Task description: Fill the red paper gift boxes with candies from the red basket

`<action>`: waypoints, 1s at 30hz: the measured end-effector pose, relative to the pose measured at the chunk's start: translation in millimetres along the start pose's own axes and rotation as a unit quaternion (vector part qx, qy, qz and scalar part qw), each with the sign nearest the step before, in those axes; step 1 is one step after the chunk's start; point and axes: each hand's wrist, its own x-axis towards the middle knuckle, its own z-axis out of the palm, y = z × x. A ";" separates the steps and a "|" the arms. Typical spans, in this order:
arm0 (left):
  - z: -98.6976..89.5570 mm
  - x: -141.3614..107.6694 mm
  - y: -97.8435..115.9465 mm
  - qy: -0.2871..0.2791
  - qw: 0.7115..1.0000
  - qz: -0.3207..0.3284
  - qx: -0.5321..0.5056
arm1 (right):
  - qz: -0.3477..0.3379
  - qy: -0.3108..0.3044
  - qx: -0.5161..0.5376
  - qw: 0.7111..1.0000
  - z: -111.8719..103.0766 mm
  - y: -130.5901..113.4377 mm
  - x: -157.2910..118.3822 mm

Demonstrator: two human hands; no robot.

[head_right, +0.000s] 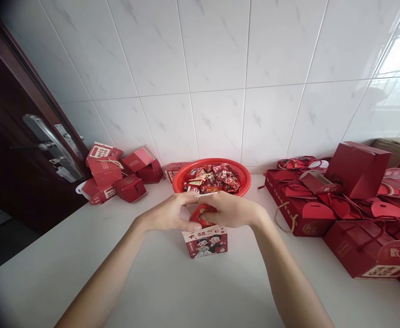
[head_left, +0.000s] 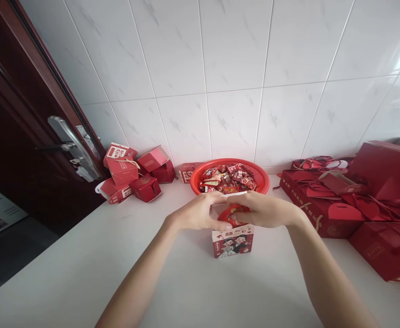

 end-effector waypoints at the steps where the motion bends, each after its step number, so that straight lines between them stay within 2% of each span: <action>1: 0.3 0.2 -0.2 -0.004 1.000 -0.001 -0.001 | 0.000 -0.009 0.001 1.000 -1.1 -0.2 -1.4; 4: 1.8 0.9 -0.1 -0.015 1.000 -0.011 -0.013 | 0.006 -0.028 0.001 1.000 -4.4 -0.1 -5.1; 8: 3.2 0.9 1.3 -0.030 0.999 -0.022 -0.013 | 0.031 -0.025 -0.034 0.999 -3.4 -2.0 -4.2; 11: 3.6 0.8 1.9 -0.026 0.999 -0.022 -0.001 | 0.048 -0.043 -0.081 0.995 -1.1 -5.0 -2.5; 13: 3.7 1.1 1.8 -0.026 0.999 -0.018 0.008 | 0.042 -0.048 -0.068 0.996 -1.4 -6.4 -4.1; 17: 3.2 2.0 1.6 -0.029 0.999 0.004 0.017 | -0.011 -0.003 -0.013 1.000 -5.0 -6.3 -10.9; 20: 2.5 1.8 1.4 -0.028 0.999 0.010 0.015 | -0.023 0.031 -0.028 0.999 -4.7 -4.5 -10.6; 26: 1.7 -0.4 -2.1 -0.044 0.999 0.011 0.020 | 0.035 -0.042 -0.085 0.995 2.9 -1.5 -0.6; 30: 1.7 -1.6 -3.4 -0.042 0.999 0.014 0.022 | 0.004 0.000 -0.063 0.998 5.3 2.0 0.5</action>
